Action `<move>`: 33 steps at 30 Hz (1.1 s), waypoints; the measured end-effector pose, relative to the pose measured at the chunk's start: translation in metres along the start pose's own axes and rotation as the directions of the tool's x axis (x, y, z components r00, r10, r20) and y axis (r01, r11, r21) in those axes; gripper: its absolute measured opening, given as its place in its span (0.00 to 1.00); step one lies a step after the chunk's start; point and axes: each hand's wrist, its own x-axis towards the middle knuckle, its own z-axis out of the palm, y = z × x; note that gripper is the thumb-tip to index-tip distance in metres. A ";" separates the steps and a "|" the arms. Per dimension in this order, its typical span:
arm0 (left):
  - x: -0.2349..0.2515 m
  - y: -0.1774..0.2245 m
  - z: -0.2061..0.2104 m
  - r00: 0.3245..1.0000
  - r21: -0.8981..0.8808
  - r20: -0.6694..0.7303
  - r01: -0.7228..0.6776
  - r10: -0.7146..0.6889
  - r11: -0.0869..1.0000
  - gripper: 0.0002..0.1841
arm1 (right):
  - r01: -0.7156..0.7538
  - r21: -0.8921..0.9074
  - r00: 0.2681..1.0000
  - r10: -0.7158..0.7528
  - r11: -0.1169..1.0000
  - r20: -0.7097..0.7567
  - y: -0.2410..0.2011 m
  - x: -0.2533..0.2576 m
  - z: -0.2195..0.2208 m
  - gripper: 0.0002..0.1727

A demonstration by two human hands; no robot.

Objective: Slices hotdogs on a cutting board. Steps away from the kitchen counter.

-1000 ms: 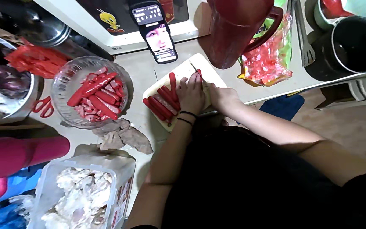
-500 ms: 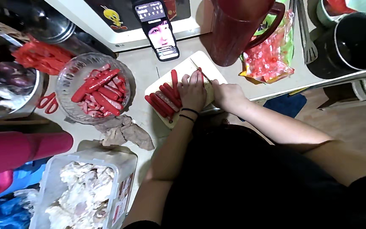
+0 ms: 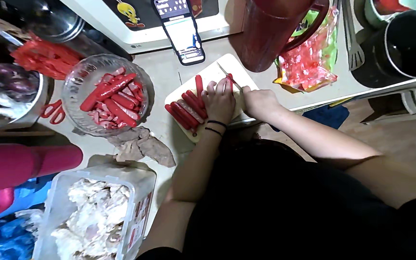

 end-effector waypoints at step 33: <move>0.003 0.001 -0.003 0.998 -0.020 0.055 0.031 -0.030 0.999 0.22 | 0.028 0.000 0.999 -0.028 1.000 0.015 -0.009 0.000 0.002 0.18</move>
